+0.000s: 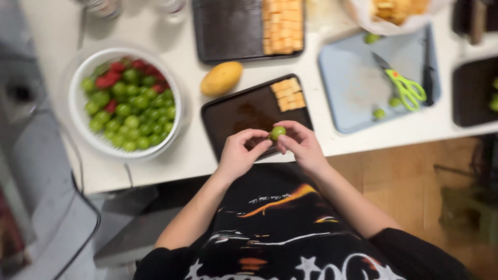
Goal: The person cuts green grape clusters apart with scissors and arranges the grapes on black trays alongside cubed melon. They move grape clusters between a colander and the trays and briefly place strawberry-topped cream puffs on a tray.
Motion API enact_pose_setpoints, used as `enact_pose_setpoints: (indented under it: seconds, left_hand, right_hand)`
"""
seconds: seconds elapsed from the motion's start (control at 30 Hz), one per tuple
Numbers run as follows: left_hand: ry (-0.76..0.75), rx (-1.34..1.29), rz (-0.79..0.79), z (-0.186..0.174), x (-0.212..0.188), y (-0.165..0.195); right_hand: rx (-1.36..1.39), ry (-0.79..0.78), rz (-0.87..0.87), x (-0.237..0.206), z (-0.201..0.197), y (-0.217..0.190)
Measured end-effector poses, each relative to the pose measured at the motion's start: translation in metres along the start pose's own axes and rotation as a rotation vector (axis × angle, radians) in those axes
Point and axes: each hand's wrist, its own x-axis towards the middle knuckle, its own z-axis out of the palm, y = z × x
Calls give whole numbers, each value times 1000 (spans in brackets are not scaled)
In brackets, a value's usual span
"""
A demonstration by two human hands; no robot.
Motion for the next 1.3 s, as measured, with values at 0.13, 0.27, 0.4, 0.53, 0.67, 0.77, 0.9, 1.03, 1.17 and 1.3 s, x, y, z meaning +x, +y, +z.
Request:
enact_pose_setpoints:
  seconds: [0.13,0.27,0.4,0.53,0.67,0.77,0.9,1.03,1.17,1.3]
  left_hand:
    - [-162,-178,-126,33,25,-6]
    - [-309,-237,-263,82,59,-21]
    - [-425,-459,-329,144,96,-34]
    - [-358,-181,-165,201,125,-38]
    - [-189,231,-24,241,153,-39]
    - [-155,144,-14,264,168,-43]
    - [-102,-70,-24,292,184,-47]
    - [-85,-212,-149,311,198,-42]
    - [-39,-269,-205,319,211,-33]
    - [-1,-275,-158,323,220,-27]
  right_hand:
    - [9,131,-63,-24,-34,0]
    - [-2,223,-105,-40,-83,-3]
    - [-36,237,-46,-49,-159,-3]
    - [-339,442,-86,-35,-288,-21]
    - [-1219,613,-69,-15,-402,-50]
    - [-1509,443,87,-2,-430,-56]
    - [-1613,308,205,16,-444,-62]
    - [-1472,264,267,5,-469,-77]
    - [-786,36,283,-57,-493,-78]
    - [98,-245,294,-117,-469,-44]
